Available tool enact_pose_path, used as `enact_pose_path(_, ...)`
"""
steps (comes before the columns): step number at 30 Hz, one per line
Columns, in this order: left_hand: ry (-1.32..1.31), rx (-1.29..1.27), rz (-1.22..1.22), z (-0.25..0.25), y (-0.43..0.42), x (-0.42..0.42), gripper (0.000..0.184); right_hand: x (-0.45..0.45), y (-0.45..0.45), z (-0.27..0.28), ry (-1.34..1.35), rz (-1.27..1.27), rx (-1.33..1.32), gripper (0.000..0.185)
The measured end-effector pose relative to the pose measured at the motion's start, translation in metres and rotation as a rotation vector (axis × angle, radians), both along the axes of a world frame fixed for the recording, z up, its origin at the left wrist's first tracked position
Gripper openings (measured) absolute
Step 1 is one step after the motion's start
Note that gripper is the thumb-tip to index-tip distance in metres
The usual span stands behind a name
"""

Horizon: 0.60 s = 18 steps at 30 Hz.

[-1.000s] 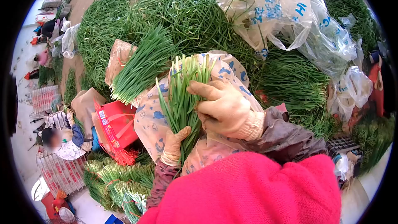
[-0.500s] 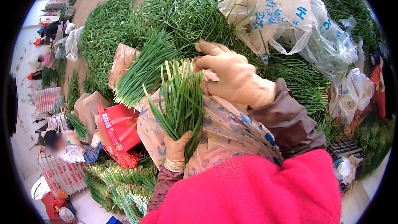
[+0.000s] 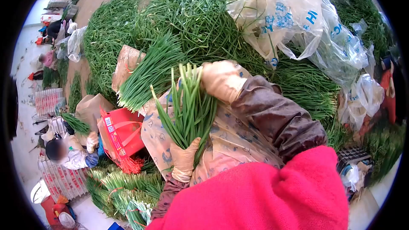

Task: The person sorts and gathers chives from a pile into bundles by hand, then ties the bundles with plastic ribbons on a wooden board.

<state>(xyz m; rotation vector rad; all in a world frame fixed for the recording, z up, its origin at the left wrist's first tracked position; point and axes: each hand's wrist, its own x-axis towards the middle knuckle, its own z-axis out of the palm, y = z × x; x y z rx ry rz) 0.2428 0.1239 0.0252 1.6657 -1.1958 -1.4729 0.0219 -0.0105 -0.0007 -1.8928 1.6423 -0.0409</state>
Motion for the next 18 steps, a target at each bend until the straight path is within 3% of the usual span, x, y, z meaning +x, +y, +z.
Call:
enact_pose_path(1, 0.0, -0.001, 0.007, 0.001, 0.001, 0.0, 0.05, -0.013, -0.002, 0.024, -0.044, -0.166, 0.137, 0.018)
enact_pose_path(3, 0.016, -0.021, 0.004, 0.001, 0.002, -0.002, 0.051, -0.037, -0.013, -0.015, -0.059, -0.376, -0.083, 0.023)
enact_pose_path(5, 0.023, -0.006, 0.015, -0.007, 0.006, 0.002, 0.054, -0.057, -0.015, -0.017, -0.4, -0.67, -0.318, 0.025)
enact_pose_path(7, 0.014, -0.027, 0.018, -0.009, 0.008, 0.003, 0.057, -0.07, -0.015, -0.008, -0.514, -0.765, -0.387, 0.025)
enact_pose_path(8, 0.016, -0.026, 0.02, -0.011, 0.009, 0.004, 0.057, -0.072, -0.014, -0.007, -0.716, -0.763, -0.382, 0.033)
enact_pose_path(9, -0.001, -0.034, 0.01, -0.012, 0.009, 0.005, 0.058, -0.07, -0.011, 0.011, -0.714, -0.762, -0.381, 0.033)
enact_pose_path(11, -0.019, -0.04, -0.001, -0.013, 0.01, 0.005, 0.058, -0.056, 0.006, 0.045, -0.528, -0.418, -0.018, 0.041)
enact_pose_path(13, -0.035, -0.072, -0.012, -0.012, 0.01, 0.004, 0.058, -0.034, 0.022, 0.052, -0.219, -0.08, -0.188, 0.045)
enact_pose_path(18, -0.177, -0.126, -0.051, -0.011, 0.009, 0.007, 0.052, -0.019, 0.022, 0.024, -0.286, -0.062, -0.195, 0.025)
